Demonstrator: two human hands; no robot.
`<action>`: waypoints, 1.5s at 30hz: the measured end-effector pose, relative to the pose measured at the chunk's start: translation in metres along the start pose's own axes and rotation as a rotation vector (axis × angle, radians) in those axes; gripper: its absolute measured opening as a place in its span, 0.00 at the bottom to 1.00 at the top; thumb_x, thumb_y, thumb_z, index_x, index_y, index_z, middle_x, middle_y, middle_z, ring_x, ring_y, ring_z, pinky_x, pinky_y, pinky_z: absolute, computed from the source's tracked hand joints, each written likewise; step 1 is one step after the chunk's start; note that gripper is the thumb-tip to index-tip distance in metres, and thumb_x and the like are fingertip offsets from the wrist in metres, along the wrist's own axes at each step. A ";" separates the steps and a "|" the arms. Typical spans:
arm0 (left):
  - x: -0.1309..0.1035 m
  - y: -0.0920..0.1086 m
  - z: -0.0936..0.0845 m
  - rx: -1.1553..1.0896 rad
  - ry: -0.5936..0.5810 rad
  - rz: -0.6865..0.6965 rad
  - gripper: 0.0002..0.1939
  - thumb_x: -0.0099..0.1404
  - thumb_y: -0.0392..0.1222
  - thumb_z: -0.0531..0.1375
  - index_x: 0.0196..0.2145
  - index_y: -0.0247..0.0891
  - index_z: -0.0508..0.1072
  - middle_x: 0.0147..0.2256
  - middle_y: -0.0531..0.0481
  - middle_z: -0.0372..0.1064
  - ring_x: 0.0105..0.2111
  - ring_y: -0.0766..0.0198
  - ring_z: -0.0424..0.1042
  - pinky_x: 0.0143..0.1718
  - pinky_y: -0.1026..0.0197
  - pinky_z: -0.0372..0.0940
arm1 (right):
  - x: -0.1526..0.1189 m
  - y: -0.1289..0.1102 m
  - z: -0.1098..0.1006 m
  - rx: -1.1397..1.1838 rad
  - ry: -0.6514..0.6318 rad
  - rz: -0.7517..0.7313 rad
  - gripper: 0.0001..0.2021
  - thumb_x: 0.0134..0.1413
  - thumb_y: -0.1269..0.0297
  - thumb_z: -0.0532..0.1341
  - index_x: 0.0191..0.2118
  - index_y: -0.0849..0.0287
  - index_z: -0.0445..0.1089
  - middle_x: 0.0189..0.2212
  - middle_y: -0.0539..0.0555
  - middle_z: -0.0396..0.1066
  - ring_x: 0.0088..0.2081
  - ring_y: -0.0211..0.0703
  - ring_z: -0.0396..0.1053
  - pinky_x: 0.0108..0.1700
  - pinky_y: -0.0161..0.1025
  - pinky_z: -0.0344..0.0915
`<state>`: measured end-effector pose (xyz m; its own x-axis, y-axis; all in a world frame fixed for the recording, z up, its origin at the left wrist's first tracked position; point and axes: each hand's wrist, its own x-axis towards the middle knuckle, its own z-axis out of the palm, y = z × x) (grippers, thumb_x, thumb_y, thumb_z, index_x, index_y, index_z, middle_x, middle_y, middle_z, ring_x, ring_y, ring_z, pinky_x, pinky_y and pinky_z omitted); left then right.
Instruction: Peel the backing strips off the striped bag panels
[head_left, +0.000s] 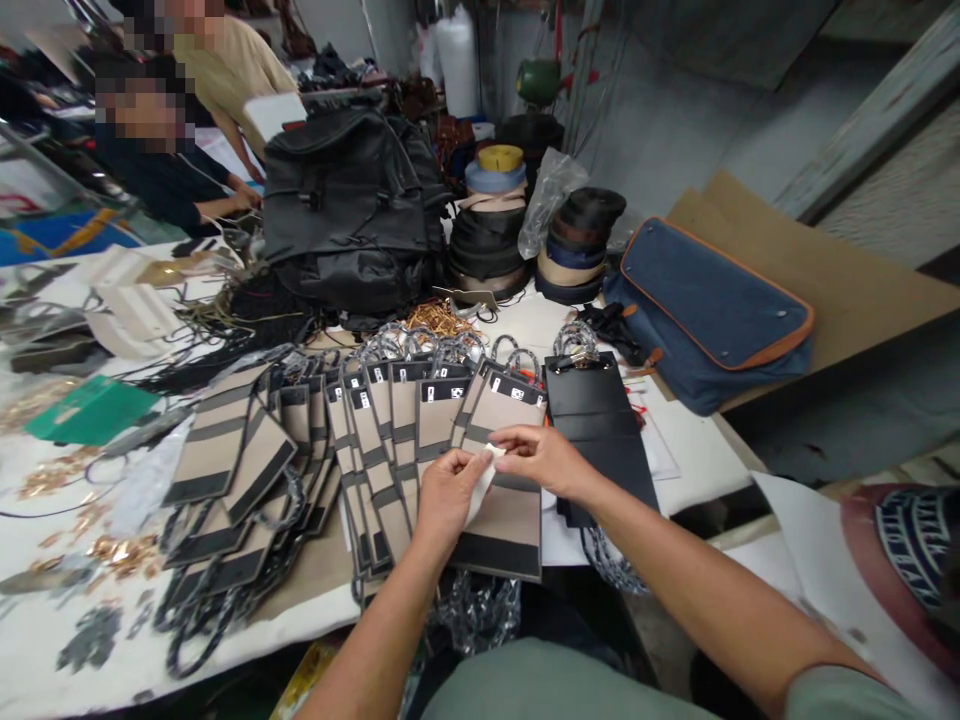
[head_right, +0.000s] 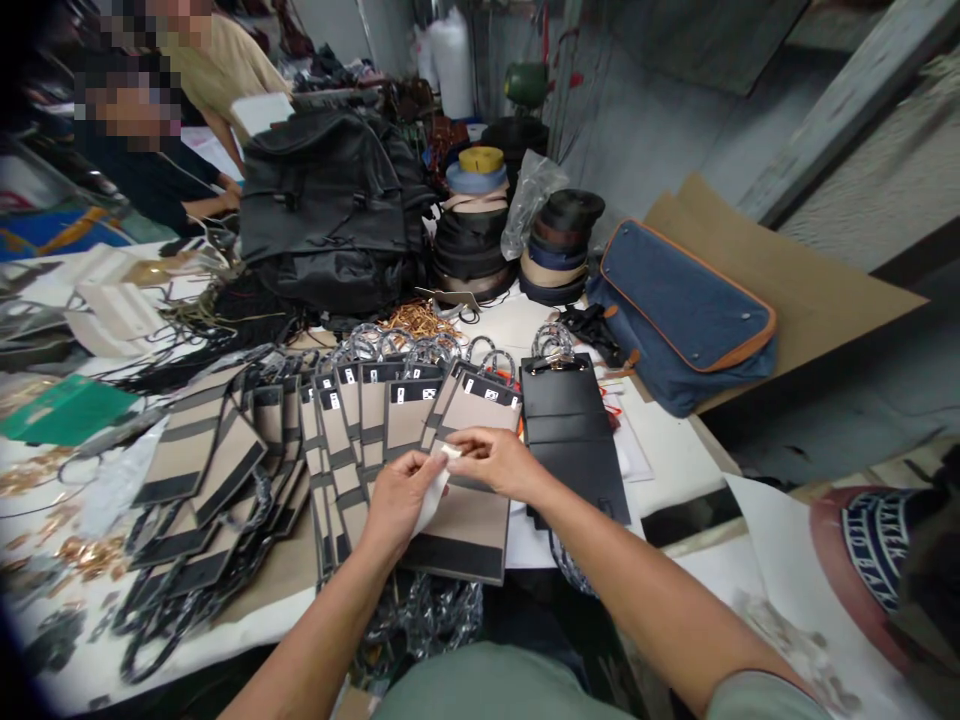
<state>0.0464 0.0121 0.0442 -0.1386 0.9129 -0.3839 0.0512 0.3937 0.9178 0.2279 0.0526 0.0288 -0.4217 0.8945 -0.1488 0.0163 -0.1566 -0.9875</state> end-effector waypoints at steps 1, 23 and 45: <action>0.000 0.001 0.001 -0.013 -0.021 -0.004 0.22 0.53 0.59 0.66 0.22 0.36 0.71 0.20 0.49 0.71 0.19 0.66 0.65 0.23 0.65 0.58 | 0.001 0.000 0.012 0.038 -0.029 0.015 0.19 0.45 0.54 0.69 0.42 0.60 0.75 0.33 0.53 0.76 0.32 0.40 0.72 0.38 0.38 0.68; 0.019 0.000 0.006 0.985 -0.240 0.410 0.06 0.63 0.45 0.60 0.36 0.45 0.76 0.32 0.50 0.75 0.32 0.59 0.71 0.32 0.61 0.54 | -0.002 -0.005 -0.019 -0.914 -0.020 -0.253 0.07 0.54 0.72 0.61 0.35 0.54 0.75 0.32 0.50 0.76 0.33 0.39 0.71 0.35 0.33 0.58; 0.059 -0.020 0.023 1.049 -0.287 0.625 0.11 0.69 0.41 0.52 0.32 0.42 0.73 0.37 0.46 0.70 0.38 0.58 0.69 0.36 0.59 0.61 | 0.046 0.049 -0.063 -0.962 0.110 -0.181 0.08 0.63 0.64 0.57 0.35 0.58 0.73 0.35 0.54 0.72 0.39 0.42 0.68 0.43 0.38 0.57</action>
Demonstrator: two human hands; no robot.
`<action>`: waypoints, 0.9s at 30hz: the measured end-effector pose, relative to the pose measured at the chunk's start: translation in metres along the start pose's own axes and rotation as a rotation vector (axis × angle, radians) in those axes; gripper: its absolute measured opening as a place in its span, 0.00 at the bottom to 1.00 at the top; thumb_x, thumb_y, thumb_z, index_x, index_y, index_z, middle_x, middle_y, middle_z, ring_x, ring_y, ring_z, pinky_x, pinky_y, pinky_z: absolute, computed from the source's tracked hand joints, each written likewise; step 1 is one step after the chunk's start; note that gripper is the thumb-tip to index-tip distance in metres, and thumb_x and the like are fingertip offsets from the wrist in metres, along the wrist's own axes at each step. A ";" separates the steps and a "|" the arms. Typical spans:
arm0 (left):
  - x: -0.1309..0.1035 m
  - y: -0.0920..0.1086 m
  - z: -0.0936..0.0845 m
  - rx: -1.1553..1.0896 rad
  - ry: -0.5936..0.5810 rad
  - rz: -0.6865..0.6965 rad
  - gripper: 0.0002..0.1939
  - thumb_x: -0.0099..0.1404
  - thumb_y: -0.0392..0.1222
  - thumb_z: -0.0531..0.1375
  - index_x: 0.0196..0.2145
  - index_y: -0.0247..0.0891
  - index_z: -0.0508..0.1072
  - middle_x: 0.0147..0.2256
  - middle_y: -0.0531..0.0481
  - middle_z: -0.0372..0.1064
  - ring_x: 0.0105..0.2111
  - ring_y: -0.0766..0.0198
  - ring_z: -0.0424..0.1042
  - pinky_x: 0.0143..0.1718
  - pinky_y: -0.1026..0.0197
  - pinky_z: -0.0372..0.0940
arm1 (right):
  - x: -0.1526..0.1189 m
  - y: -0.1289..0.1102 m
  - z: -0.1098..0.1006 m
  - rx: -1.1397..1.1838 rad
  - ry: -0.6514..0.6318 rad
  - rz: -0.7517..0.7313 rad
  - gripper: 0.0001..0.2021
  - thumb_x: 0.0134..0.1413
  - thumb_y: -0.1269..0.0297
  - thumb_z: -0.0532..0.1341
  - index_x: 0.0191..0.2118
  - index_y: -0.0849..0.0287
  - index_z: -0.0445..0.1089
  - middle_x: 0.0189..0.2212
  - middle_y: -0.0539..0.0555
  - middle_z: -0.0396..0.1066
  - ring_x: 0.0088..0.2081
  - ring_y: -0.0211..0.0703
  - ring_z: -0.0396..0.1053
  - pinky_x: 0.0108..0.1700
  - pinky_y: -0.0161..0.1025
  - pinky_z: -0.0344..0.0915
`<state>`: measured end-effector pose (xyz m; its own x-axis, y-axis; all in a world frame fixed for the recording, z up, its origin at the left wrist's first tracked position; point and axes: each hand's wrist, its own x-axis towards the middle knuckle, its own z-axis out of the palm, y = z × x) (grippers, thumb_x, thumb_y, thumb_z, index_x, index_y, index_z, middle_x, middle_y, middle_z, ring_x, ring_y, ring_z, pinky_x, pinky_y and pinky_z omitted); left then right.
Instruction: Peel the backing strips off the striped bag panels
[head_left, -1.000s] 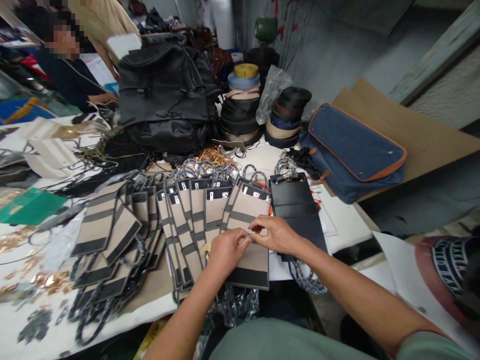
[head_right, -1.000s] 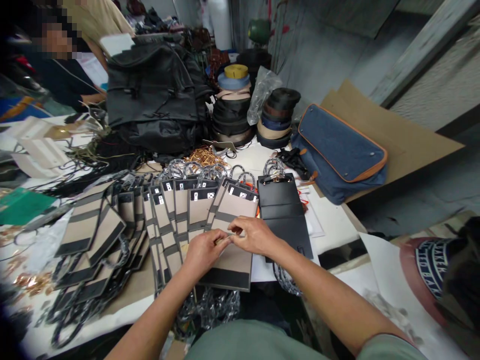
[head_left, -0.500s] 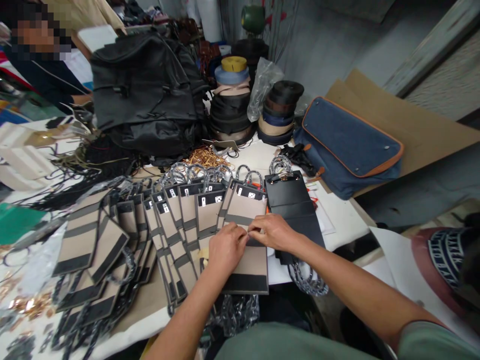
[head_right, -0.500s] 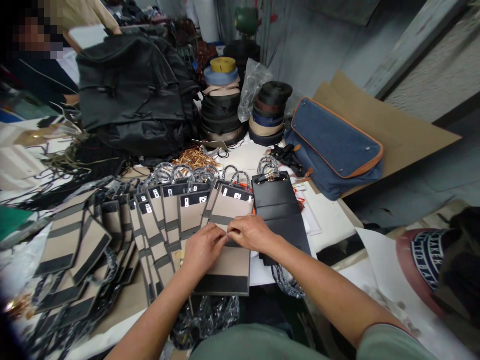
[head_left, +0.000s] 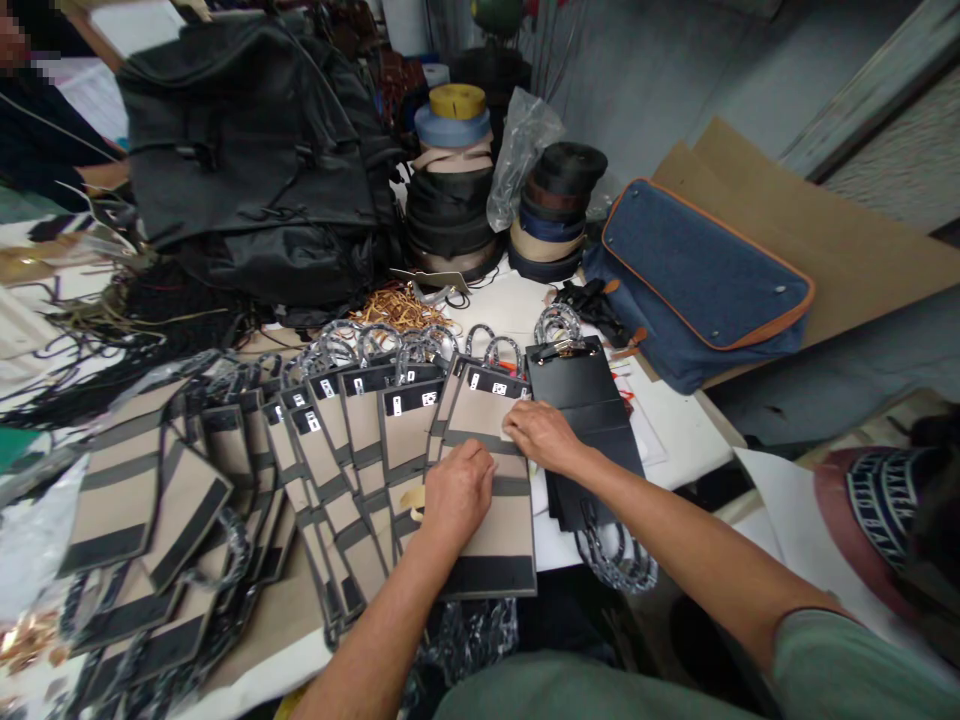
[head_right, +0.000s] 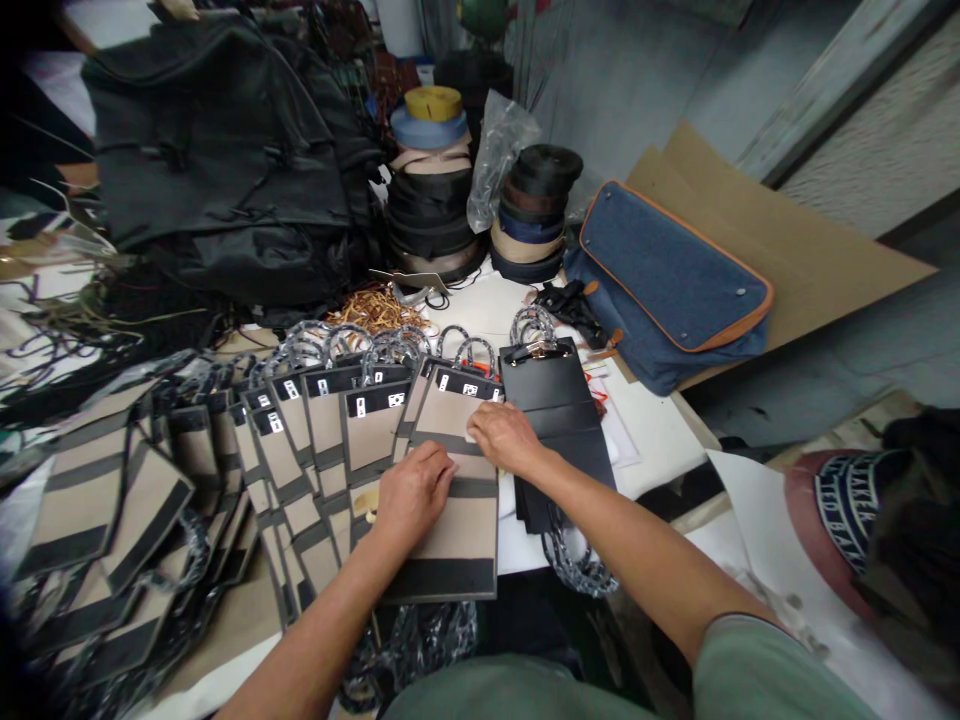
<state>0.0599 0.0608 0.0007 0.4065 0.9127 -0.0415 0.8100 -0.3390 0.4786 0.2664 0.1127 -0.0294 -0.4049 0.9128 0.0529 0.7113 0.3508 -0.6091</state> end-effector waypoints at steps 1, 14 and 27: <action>-0.001 -0.006 0.007 -0.090 0.009 -0.015 0.10 0.68 0.41 0.53 0.31 0.42 0.72 0.37 0.46 0.71 0.39 0.59 0.70 0.38 0.60 0.62 | 0.005 0.015 0.002 0.036 0.051 0.100 0.09 0.63 0.65 0.57 0.35 0.58 0.73 0.35 0.54 0.72 0.39 0.42 0.68 0.43 0.37 0.58; -0.016 -0.056 0.051 -0.576 0.164 -0.282 0.09 0.62 0.44 0.60 0.27 0.39 0.75 0.45 0.42 0.73 0.50 0.54 0.70 0.54 0.50 0.61 | 0.024 0.082 0.049 -0.057 0.296 0.418 0.09 0.60 0.59 0.60 0.36 0.54 0.77 0.35 0.53 0.72 0.41 0.45 0.65 0.46 0.40 0.55; -0.011 -0.062 0.054 -0.591 0.153 -0.285 0.10 0.61 0.46 0.61 0.26 0.39 0.74 0.42 0.43 0.74 0.46 0.54 0.72 0.51 0.51 0.63 | 0.030 0.068 0.042 -0.067 0.227 0.457 0.09 0.60 0.63 0.57 0.33 0.56 0.74 0.36 0.56 0.74 0.41 0.45 0.69 0.44 0.39 0.56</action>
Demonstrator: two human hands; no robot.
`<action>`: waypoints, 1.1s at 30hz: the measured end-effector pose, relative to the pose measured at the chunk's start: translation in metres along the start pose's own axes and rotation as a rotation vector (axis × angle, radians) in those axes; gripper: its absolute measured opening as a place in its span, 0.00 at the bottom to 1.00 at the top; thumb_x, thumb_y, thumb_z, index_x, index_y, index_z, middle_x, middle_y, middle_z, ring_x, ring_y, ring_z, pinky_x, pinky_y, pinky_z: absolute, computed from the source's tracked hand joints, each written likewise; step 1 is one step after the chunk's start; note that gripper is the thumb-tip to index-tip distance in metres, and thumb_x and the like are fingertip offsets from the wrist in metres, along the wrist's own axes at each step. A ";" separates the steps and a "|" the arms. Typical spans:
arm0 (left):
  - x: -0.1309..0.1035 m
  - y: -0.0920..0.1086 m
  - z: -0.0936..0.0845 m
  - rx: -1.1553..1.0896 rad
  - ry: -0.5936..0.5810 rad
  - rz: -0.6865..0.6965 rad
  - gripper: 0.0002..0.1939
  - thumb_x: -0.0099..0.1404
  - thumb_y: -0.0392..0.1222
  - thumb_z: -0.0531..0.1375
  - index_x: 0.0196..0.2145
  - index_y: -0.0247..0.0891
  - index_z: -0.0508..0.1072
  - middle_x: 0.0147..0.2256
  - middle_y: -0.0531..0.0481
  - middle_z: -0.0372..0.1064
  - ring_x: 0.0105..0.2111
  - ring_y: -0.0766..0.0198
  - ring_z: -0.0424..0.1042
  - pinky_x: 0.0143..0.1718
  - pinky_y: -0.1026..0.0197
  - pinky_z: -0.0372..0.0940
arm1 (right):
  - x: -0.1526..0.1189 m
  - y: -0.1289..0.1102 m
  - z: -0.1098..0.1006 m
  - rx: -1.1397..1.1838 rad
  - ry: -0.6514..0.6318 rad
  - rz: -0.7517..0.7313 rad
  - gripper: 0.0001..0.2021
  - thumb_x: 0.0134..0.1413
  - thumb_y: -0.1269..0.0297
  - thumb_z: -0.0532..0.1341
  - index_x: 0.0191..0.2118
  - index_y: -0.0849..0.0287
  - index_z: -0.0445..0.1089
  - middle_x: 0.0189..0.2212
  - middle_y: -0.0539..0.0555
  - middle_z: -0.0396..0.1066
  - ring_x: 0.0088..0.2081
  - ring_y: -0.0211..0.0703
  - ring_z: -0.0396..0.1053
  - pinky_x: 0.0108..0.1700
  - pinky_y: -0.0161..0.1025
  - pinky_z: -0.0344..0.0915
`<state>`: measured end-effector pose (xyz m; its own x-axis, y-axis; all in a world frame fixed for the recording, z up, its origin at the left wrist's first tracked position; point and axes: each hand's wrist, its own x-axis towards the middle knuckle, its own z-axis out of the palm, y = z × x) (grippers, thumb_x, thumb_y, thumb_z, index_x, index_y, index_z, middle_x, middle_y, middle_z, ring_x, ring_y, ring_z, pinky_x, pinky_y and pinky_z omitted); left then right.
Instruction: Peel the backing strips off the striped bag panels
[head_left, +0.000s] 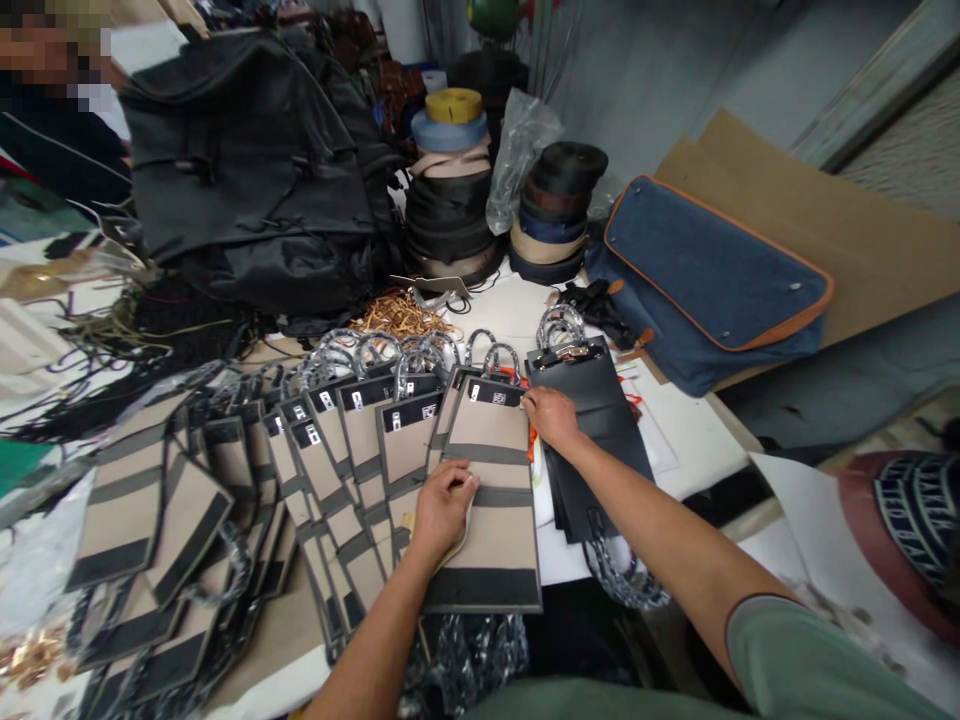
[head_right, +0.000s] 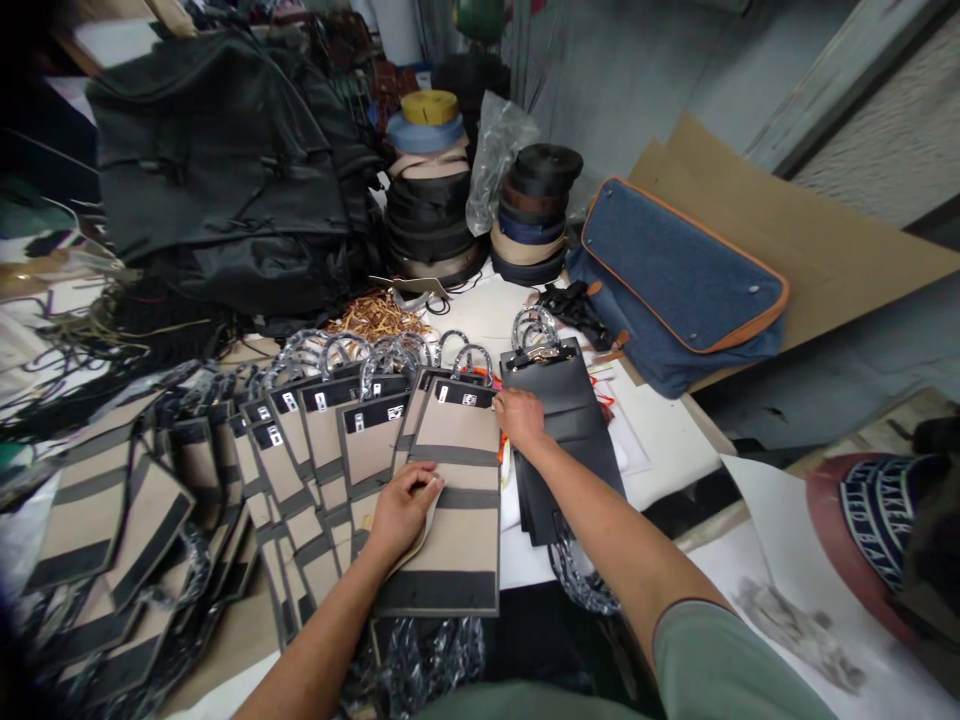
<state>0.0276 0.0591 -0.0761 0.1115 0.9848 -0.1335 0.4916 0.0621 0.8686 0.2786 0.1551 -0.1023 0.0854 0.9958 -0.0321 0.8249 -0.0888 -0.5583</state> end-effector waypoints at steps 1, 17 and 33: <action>0.000 0.000 0.000 -0.004 -0.002 0.001 0.10 0.61 0.46 0.61 0.26 0.39 0.74 0.41 0.44 0.74 0.45 0.55 0.72 0.51 0.51 0.63 | 0.002 0.000 -0.001 0.053 -0.026 0.017 0.08 0.58 0.65 0.58 0.32 0.57 0.74 0.36 0.57 0.75 0.40 0.46 0.69 0.43 0.38 0.57; 0.000 0.013 -0.013 -0.242 -0.118 -0.176 0.13 0.60 0.50 0.62 0.28 0.37 0.72 0.26 0.52 0.69 0.29 0.63 0.67 0.34 0.62 0.61 | 0.038 -0.018 -0.027 0.714 0.141 0.197 0.18 0.56 0.56 0.51 0.39 0.61 0.73 0.37 0.56 0.76 0.37 0.43 0.74 0.36 0.35 0.68; -0.015 0.053 -0.017 0.015 -0.131 -0.045 0.10 0.58 0.45 0.63 0.37 0.39 0.78 0.28 0.52 0.74 0.28 0.64 0.70 0.31 0.63 0.60 | -0.085 -0.079 -0.041 0.434 -0.375 -0.347 0.07 0.51 0.67 0.63 0.36 0.57 0.77 0.33 0.51 0.75 0.32 0.36 0.70 0.35 0.32 0.62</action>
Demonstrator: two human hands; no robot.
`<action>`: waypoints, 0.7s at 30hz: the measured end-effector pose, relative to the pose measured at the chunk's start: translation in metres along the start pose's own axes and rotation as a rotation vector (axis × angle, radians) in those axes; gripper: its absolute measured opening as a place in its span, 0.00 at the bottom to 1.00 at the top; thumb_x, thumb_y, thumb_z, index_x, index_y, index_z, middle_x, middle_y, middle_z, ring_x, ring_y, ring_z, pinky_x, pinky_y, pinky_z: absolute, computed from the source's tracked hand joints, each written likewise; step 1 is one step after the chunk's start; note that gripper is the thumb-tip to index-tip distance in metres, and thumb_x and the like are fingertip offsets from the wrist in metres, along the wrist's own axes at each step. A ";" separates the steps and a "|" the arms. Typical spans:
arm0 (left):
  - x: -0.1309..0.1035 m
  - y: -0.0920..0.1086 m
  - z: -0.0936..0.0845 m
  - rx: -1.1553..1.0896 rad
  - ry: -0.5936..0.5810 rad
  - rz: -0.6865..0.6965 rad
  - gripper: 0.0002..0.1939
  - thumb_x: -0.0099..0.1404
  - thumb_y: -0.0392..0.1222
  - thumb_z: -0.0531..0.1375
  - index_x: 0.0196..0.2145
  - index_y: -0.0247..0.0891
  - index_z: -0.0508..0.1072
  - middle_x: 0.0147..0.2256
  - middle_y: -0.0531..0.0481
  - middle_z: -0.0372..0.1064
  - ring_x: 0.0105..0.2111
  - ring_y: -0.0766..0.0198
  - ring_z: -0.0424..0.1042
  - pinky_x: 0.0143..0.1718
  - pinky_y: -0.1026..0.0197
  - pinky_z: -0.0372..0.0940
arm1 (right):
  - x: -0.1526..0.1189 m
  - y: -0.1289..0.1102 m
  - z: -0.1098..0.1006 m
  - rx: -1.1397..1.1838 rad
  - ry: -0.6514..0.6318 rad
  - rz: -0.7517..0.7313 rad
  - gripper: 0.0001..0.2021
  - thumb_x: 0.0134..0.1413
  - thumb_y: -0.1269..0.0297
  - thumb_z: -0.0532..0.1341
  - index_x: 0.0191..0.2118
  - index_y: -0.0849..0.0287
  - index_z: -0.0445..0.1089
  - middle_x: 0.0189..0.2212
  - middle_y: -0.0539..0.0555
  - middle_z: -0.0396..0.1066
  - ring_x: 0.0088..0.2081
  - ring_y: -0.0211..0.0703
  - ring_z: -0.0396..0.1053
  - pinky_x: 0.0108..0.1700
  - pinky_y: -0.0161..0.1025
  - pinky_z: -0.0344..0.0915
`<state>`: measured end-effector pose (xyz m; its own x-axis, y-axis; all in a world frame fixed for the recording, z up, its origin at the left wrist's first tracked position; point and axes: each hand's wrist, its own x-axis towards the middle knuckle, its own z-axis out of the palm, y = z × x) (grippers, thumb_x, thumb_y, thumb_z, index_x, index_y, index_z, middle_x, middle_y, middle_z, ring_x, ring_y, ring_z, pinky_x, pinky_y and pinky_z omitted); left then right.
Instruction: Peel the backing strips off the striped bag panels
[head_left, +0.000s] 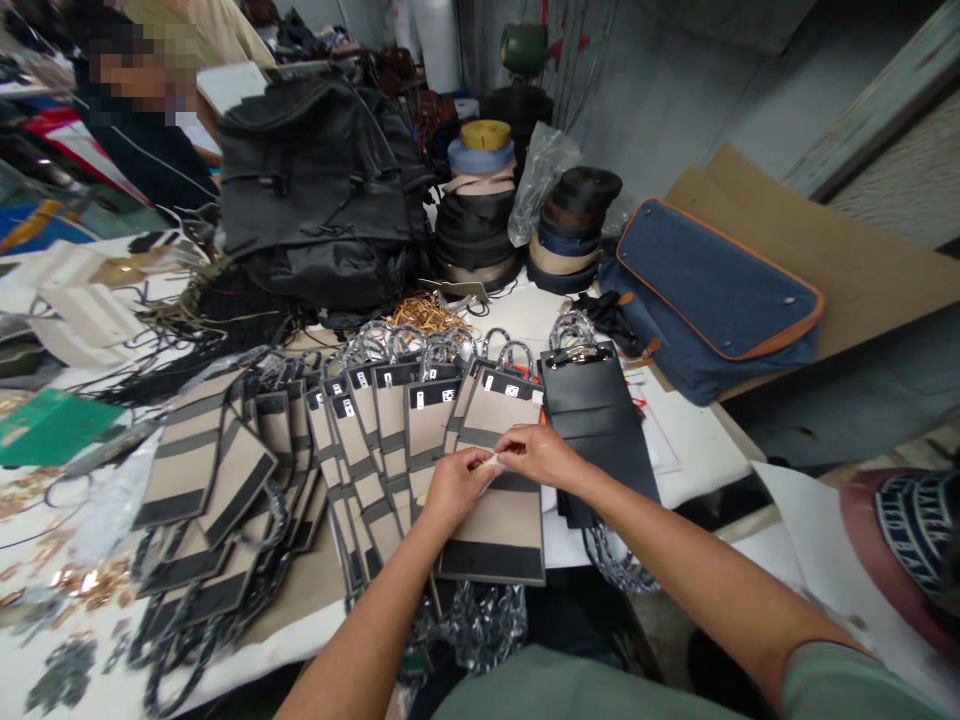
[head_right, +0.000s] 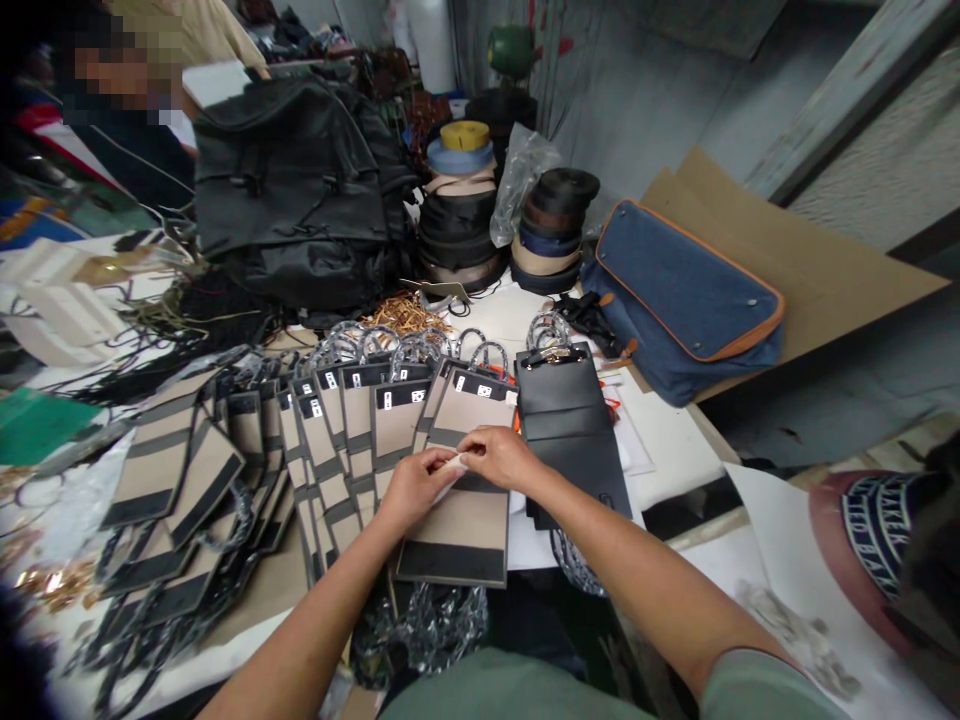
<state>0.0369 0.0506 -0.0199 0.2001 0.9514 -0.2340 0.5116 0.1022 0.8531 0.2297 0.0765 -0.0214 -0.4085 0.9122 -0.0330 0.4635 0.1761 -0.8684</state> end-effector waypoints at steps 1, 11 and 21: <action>0.000 0.001 0.000 0.038 -0.005 0.028 0.08 0.59 0.44 0.63 0.35 0.39 0.78 0.29 0.52 0.75 0.29 0.63 0.71 0.32 0.63 0.60 | 0.001 -0.003 -0.003 -0.067 -0.011 -0.009 0.05 0.51 0.67 0.63 0.34 0.57 0.77 0.32 0.50 0.75 0.32 0.36 0.70 0.34 0.32 0.61; -0.002 0.016 0.004 0.432 0.101 0.191 0.10 0.64 0.41 0.59 0.25 0.40 0.72 0.27 0.49 0.71 0.29 0.62 0.68 0.32 0.61 0.56 | 0.015 0.005 -0.005 -0.351 0.072 0.014 0.03 0.48 0.67 0.61 0.27 0.56 0.72 0.28 0.50 0.75 0.30 0.38 0.68 0.31 0.33 0.54; 0.005 -0.025 0.021 -0.020 0.122 -0.080 0.14 0.57 0.50 0.65 0.22 0.39 0.71 0.20 0.55 0.63 0.23 0.65 0.62 0.28 0.63 0.55 | 0.086 0.082 -0.036 0.126 0.323 0.214 0.12 0.50 0.55 0.60 0.29 0.58 0.73 0.26 0.50 0.72 0.29 0.40 0.67 0.34 0.35 0.61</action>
<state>0.0425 0.0462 -0.0520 0.0557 0.9682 -0.2439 0.5052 0.1834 0.8433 0.2605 0.1822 -0.0776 -0.0354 0.9962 -0.0799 0.4033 -0.0589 -0.9132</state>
